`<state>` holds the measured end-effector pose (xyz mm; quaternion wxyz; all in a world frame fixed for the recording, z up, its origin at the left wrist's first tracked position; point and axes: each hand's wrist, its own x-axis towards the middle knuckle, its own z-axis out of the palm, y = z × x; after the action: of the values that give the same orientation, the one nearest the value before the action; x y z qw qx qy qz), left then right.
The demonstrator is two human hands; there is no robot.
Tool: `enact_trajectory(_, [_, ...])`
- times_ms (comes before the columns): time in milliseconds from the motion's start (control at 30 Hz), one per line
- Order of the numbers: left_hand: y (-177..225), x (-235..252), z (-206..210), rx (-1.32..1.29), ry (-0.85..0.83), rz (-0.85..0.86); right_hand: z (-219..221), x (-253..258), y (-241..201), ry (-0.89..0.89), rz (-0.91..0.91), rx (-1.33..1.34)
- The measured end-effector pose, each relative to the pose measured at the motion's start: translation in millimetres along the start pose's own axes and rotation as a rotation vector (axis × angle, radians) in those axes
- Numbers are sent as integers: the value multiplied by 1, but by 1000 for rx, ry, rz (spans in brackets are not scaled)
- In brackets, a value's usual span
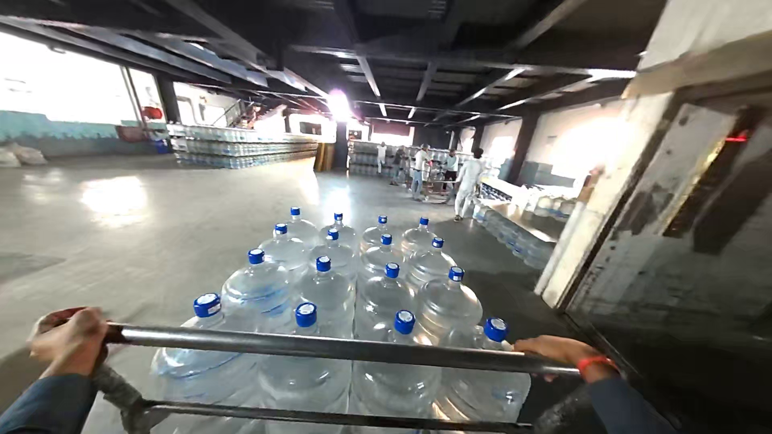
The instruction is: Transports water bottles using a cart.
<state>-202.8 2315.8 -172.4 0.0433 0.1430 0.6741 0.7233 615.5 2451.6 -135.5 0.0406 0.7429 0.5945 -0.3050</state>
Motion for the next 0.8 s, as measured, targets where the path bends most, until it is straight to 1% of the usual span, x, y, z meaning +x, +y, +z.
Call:
enact_trajectory(67, [-8, 22, 53, 3, 10, -25, -25, 46, -21, -61, 18, -25])
enact_trajectory(167, [-6, 48, 132, -3, 55, -86, -53, 101, -63, -63, 62, 46])
enact_trajectory(233, [-15, 70, 183, 17, 27, -87, -72, 142, -88, -88, 84, 93])
enact_trajectory(333, [-25, 98, 258, 52, -12, -73, -106, 221, -117, -140, 63, 120])
enact_trajectory(467, [-39, 150, 362, -14, 22, -103, -144, 319, -152, -71, -22, 117])
enact_trajectory(567, [-58, 191, 437, -31, -2, -72, -170, 386, -183, -114, -36, 97])
enact_trajectory(667, [-64, 232, 513, 44, -10, -37, -194, 452, -224, -73, -24, 71])
enact_trajectory(733, [-69, 255, 563, 122, -40, -46, -213, 494, -246, -38, -22, 75])
enact_trajectory(800, [-75, 279, 608, 181, -96, -61, -227, 528, -276, -43, 10, 87])
